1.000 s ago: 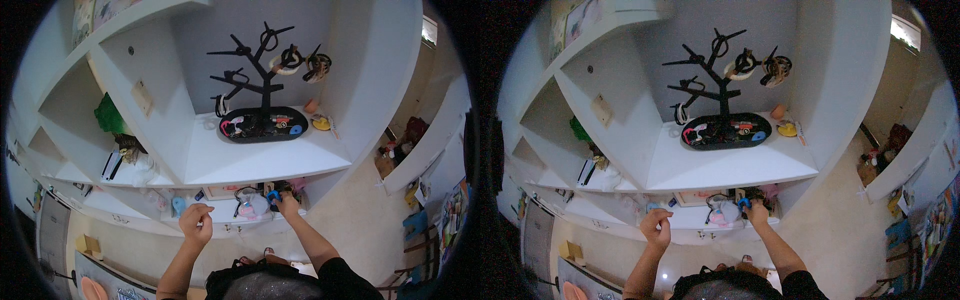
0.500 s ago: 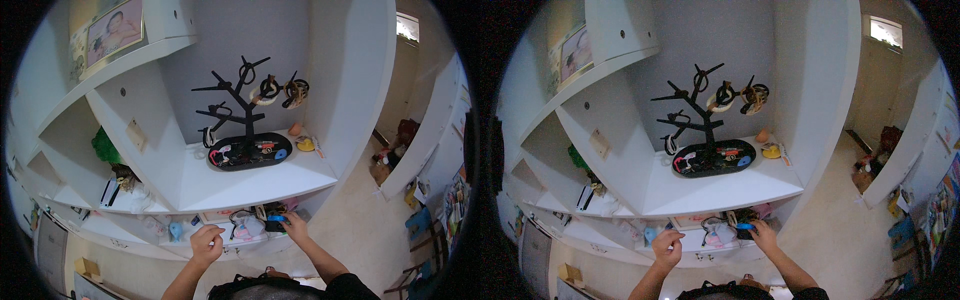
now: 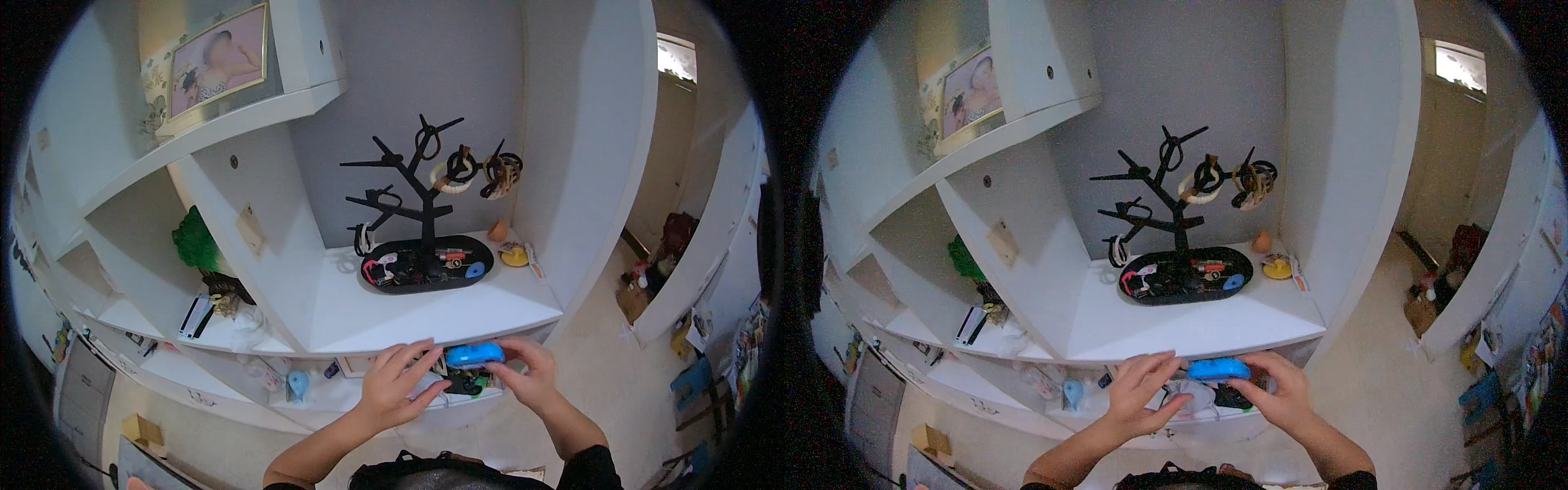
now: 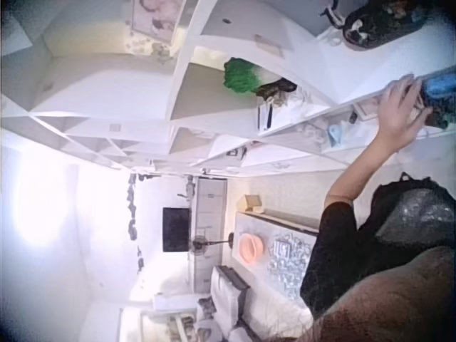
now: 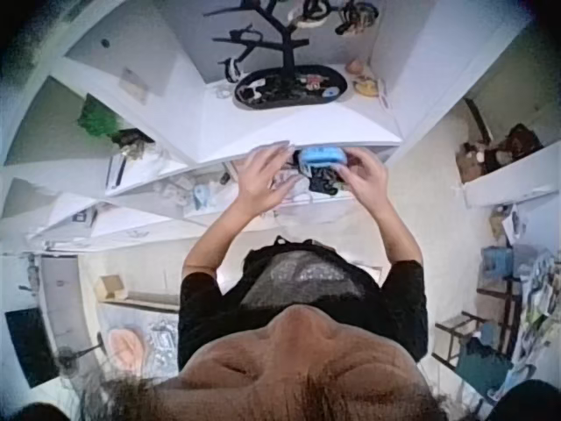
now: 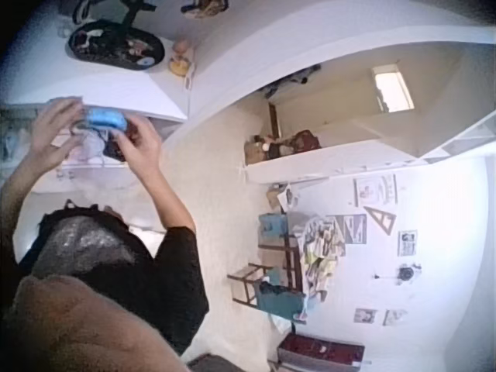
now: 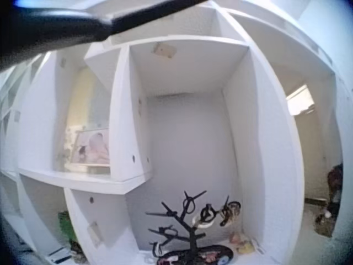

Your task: The person wipes a white shelf with a cloth, then organizes various hair accessories and small items from a drawer onto a black tree-shaped stand. They place hair ties, clips, and a small blue toy onto the stand's branches and base.

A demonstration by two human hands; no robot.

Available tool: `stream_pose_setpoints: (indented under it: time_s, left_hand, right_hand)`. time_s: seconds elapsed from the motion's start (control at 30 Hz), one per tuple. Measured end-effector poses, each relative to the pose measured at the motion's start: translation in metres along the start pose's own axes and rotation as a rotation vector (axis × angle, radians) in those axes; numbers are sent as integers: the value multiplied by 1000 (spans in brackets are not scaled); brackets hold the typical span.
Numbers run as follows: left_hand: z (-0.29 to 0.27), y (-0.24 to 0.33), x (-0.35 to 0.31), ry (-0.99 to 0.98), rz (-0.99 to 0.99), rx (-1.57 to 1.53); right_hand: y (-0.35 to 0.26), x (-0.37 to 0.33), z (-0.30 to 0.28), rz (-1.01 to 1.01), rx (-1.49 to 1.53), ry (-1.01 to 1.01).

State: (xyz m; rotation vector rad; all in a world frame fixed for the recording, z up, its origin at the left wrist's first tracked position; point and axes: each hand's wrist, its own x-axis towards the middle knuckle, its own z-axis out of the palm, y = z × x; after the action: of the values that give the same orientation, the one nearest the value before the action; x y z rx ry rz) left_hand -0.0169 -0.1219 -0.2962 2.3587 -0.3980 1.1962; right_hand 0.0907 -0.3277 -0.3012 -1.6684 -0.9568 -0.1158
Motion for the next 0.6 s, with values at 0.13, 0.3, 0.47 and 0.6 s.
stream_pose_setpoints:
  time_s: [0.13,0.3,0.47,0.6]
  left_hand:
    - [7,1,26,-7,43,18]
    - [10,-15,22,-31,76,93]
    - [2,-16,38,-119,97,187]
    - [2,-23,39,-120,-17,169]
  right_hand:
    - [-1,25,17,136,254,-46]
    - [7,41,28,269,552,-161]
    - [7,52,27,390,584,-234]
    - [5,67,21,340,454,-237]
